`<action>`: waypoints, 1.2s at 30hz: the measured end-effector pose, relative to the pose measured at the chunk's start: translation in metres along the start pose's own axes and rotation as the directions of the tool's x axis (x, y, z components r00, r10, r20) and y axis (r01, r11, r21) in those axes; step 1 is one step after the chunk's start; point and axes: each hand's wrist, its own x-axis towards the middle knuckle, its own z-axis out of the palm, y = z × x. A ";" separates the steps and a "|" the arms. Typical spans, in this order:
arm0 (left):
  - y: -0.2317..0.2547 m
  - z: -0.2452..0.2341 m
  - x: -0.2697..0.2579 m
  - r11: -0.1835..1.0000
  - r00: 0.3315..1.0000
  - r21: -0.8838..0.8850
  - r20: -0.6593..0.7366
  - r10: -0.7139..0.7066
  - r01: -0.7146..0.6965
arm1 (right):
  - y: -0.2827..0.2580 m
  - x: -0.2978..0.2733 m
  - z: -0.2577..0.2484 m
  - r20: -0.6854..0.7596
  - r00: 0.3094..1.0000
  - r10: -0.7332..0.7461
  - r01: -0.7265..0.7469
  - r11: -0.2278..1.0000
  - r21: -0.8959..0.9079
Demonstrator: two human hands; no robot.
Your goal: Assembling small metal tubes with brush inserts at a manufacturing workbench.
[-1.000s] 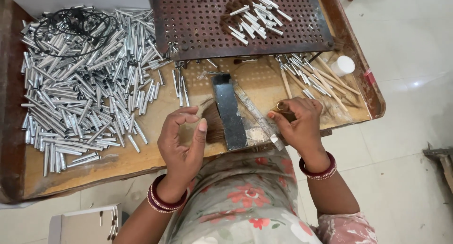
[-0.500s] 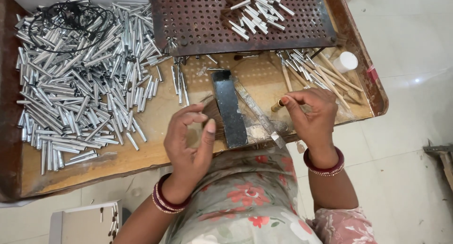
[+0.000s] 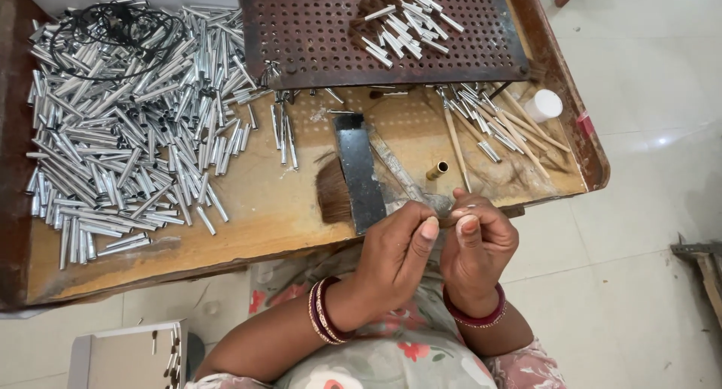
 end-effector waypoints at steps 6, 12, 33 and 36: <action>-0.004 0.005 -0.005 0.997 0.998 0.063 -0.025 0.055 -0.053 | -0.022 0.004 0.008 0.087 0.993 0.079 -0.078 0.997 -0.014; -0.002 0.000 -0.005 0.987 0.991 0.102 -0.022 0.131 -0.128 | -0.011 -0.007 -0.021 0.203 0.972 0.114 -0.076 0.980 -0.186; 0.013 -0.028 -0.032 0.975 0.990 0.183 -0.031 0.135 -0.127 | -0.005 -0.013 -0.009 0.451 0.892 -0.008 0.113 0.972 -0.206; 0.007 -0.025 -0.035 0.984 0.993 0.149 -0.063 0.103 -0.093 | -0.002 -0.018 0.003 0.387 0.916 -0.102 0.229 0.927 -0.297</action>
